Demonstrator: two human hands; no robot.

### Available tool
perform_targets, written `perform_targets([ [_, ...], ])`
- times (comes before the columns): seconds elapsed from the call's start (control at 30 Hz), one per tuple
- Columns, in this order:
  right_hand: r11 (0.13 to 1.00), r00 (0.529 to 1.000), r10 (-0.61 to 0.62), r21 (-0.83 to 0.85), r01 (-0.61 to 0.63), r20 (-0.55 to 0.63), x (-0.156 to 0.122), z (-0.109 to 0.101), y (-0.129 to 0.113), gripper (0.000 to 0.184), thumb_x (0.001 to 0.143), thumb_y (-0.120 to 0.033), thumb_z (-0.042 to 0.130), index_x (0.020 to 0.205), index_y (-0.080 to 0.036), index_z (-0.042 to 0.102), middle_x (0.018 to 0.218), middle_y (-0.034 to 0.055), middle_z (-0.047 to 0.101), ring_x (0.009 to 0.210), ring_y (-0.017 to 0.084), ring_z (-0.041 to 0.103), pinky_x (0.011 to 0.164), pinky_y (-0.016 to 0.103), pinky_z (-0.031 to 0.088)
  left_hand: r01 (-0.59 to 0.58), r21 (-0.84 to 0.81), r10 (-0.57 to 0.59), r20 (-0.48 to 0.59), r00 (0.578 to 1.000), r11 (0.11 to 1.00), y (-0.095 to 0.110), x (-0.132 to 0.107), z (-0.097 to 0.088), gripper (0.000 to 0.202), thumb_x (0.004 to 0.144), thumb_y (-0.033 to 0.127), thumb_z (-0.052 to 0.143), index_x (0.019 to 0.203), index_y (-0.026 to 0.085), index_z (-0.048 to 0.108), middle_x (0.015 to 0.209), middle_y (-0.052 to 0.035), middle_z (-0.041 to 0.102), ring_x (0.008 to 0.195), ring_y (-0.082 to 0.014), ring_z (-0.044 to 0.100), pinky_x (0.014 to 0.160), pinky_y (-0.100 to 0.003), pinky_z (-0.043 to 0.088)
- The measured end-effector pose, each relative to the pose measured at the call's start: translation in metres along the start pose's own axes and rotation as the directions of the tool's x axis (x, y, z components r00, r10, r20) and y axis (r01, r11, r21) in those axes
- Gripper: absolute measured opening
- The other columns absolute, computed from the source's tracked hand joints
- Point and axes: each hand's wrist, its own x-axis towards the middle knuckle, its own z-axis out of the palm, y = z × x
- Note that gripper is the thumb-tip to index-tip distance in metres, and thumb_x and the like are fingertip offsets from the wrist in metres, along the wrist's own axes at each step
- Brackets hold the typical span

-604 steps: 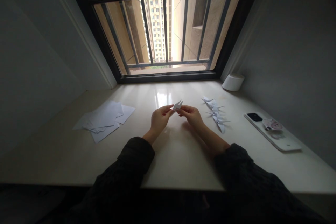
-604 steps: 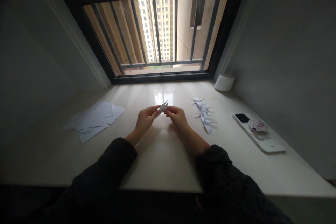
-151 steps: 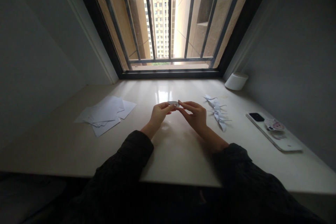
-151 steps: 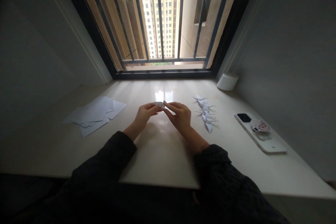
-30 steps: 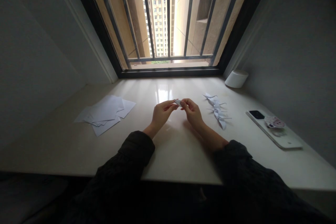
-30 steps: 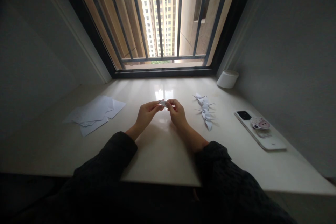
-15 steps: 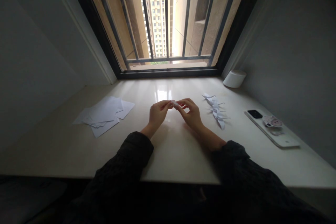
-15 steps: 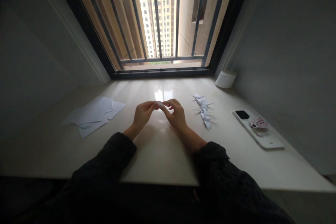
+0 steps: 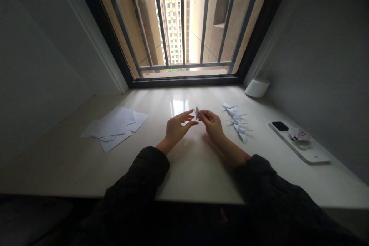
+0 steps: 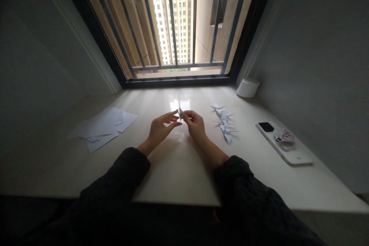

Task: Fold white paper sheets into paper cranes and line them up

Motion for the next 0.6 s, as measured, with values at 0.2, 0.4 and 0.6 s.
perform_targets([
  [0.2, 0.991, 0.998, 0.063, 0.117, -0.062, -0.009, 0.001, 0.001, 0.003, 0.03, 0.069, -0.046, 0.072, 0.083, -0.02, 0.062, 0.074, 0.0028, 0.069, 0.068, 0.018, 0.066, 0.068, 0.036, 0.054, -0.021, 0.075, 0.023, -0.032, 0.999, 0.997, 0.008, -0.004, 0.0, 0.052, 0.068, 0.041, 0.075, 0.116, 0.03, 0.06, 0.095, -0.0034, 0.073, 0.09, -0.0226, 0.069, 0.085, -0.037, 0.051],
  [0.4, 0.995, 0.998, 0.029, 0.093, -0.035, 0.059, -0.002, 0.004, 0.0, 0.03, 0.068, -0.047, 0.072, 0.078, -0.022, 0.06, 0.074, 0.0019, 0.07, 0.073, 0.019, 0.067, 0.075, 0.038, 0.055, -0.037, -0.058, 0.027, -0.165, 0.986, 0.998, 0.011, -0.003, -0.002, 0.031, 0.075, 0.038, 0.069, 0.103, 0.026, 0.066, 0.094, -0.0039, 0.073, 0.09, -0.0212, 0.069, 0.082, -0.033, 0.051],
  [0.6, 0.998, 0.994, -0.029, 0.05, 0.024, 0.107, -0.002, 0.003, -0.004, 0.028, 0.069, -0.043, 0.073, 0.082, -0.022, 0.06, 0.076, 0.0008, 0.067, 0.073, 0.017, 0.064, 0.072, 0.034, 0.054, -0.092, -0.064, 0.078, -0.193, 0.978, 0.994, 0.009, -0.002, -0.005, 0.02, 0.077, 0.038, 0.066, 0.092, 0.025, 0.072, 0.096, -0.0035, 0.073, 0.093, -0.0219, 0.068, 0.086, -0.036, 0.051],
])
